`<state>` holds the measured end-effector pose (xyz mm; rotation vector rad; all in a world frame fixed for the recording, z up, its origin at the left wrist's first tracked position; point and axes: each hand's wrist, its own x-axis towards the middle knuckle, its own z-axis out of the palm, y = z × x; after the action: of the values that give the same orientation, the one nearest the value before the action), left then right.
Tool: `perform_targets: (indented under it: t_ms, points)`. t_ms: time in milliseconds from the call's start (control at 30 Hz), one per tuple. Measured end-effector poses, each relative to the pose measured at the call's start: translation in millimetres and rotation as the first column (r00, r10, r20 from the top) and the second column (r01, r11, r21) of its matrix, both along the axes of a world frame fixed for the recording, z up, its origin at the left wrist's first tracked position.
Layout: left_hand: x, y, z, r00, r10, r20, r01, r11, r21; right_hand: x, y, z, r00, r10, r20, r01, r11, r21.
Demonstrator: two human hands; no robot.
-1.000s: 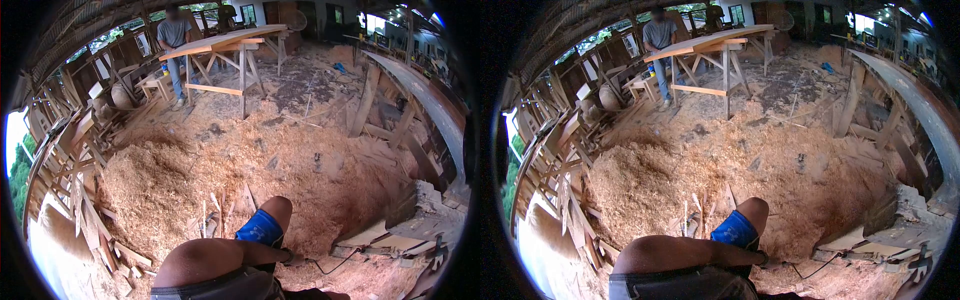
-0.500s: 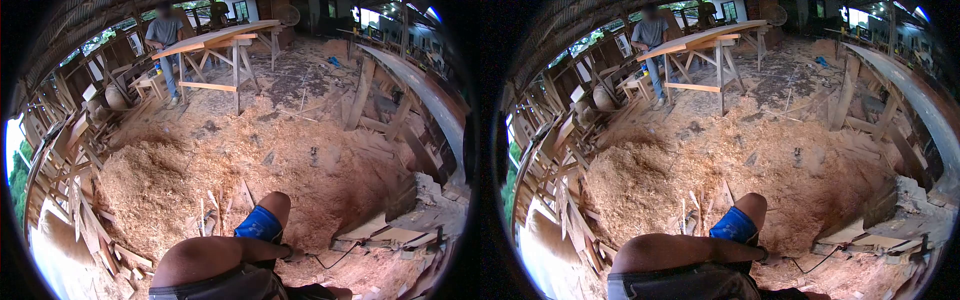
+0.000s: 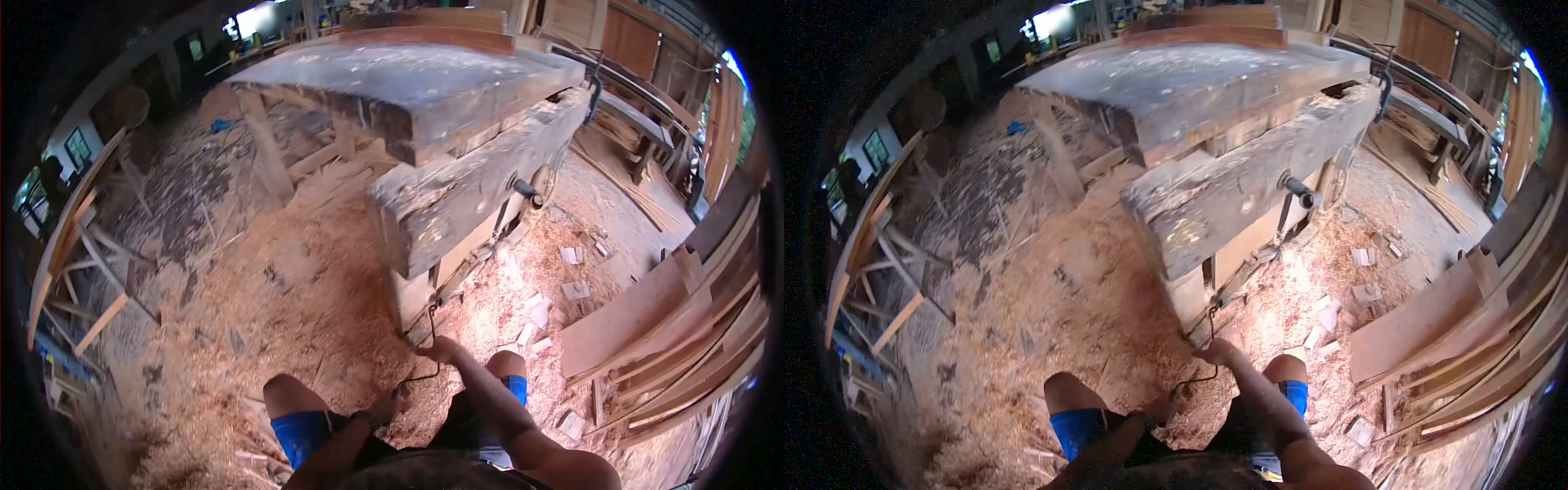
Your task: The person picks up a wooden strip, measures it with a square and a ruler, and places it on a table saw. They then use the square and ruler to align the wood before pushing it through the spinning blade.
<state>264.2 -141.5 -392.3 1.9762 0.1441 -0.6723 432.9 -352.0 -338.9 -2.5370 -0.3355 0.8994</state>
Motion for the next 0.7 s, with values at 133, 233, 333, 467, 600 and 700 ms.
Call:
perform_targets:
  t_ms: [133,233,333,467,600,700]
  points:
    - [3.2,-1.0,-9.5,0.993,-0.088,-0.085,0.093,0.994,0.061,-20.2,13.5,-16.5,0.766,-0.510,-0.391,0.640,0.662,0.390]
    - [8.2,2.1,-25.1,0.932,-0.123,-0.342,0.093,0.990,-0.102,-33.0,9.5,-7.9,0.612,-0.451,-0.649,0.788,0.284,0.546]
    - [7.7,3.6,-25.3,0.933,-0.309,-0.187,0.298,0.951,-0.085,-29.2,3.0,-9.8,0.346,0.168,-0.923,0.933,-0.167,0.319]
    - [1.6,-13.3,-53.2,0.877,-0.476,-0.068,0.481,0.872,0.095,-13.9,73.9,-54.4,0.363,0.144,-0.921,0.927,-0.159,0.340]
    - [-2.9,-37.0,-41.7,0.829,-0.424,-0.366,0.476,0.877,0.062,-10.9,107.2,-121.7,0.535,-0.188,-0.823,0.838,0.243,0.489]
    - [-14.2,-37.9,-26.6,0.878,-0.276,-0.391,0.121,0.918,-0.377,-17.7,77.0,-127.7,0.861,-0.496,-0.110,0.506,0.814,0.285]
